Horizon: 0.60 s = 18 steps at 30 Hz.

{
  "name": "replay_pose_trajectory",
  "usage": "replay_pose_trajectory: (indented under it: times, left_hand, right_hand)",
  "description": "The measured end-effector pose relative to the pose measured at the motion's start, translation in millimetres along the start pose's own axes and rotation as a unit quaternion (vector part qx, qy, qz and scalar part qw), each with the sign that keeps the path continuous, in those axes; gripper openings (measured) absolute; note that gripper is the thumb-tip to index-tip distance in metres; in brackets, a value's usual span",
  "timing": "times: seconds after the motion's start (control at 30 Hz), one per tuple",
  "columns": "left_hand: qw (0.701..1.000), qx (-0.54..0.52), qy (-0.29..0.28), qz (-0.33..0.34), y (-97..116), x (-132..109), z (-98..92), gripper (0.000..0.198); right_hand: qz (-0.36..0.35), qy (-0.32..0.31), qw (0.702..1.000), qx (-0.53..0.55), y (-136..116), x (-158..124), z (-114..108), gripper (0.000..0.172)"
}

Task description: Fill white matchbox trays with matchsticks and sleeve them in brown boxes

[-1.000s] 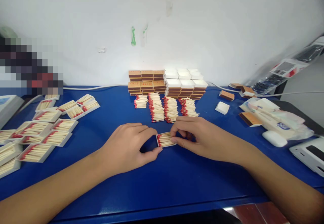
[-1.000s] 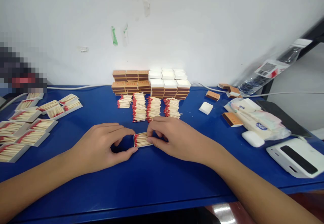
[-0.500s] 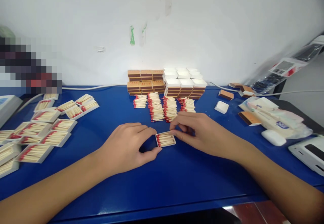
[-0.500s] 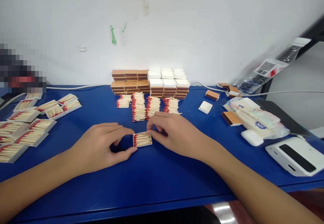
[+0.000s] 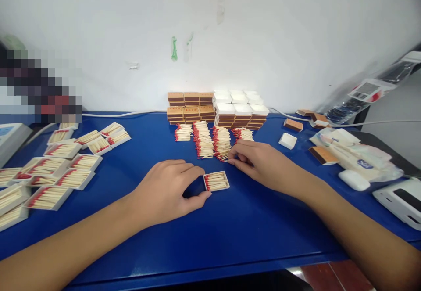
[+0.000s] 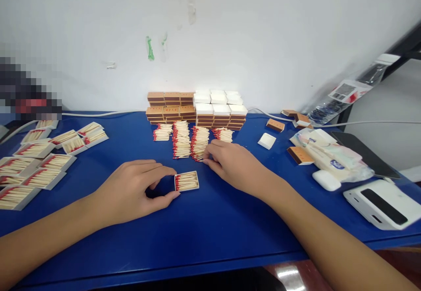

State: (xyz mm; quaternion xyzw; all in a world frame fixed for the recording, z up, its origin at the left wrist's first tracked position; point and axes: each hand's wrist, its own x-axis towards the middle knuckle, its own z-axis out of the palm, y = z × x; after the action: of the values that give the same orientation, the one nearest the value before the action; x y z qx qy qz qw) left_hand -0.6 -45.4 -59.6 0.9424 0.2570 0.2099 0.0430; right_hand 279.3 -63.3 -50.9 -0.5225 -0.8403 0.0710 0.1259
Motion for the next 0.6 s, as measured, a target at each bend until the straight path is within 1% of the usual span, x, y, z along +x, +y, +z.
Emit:
replay_pose_trajectory:
  times: [0.17, 0.3, 0.43, 0.6]
  left_hand:
    - [1.0, 0.002, -0.011, -0.01, 0.5, 0.9, -0.7, 0.026]
    - [1.0, 0.001, -0.005, -0.005, 0.3, 0.1, -0.4, 0.026]
    - [1.0, 0.001, 0.002, 0.002, 0.5, 0.0, 0.1, 0.025]
    - [1.0, -0.003, 0.0, 0.001, 0.8, 0.8, -0.3, 0.026]
  right_hand:
    - [-0.017, -0.011, 1.0, 0.019, 0.7, 0.2, 1.0, 0.016]
    - [-0.019, 0.005, 1.0, 0.016, 3.3, 0.2, 1.9, 0.011]
    - [-0.032, -0.001, 0.999, 0.013, 4.1, 0.6, 1.0, 0.016]
    - [-0.022, 0.006, 0.999, 0.024, 3.5, 0.7, 0.3, 0.012]
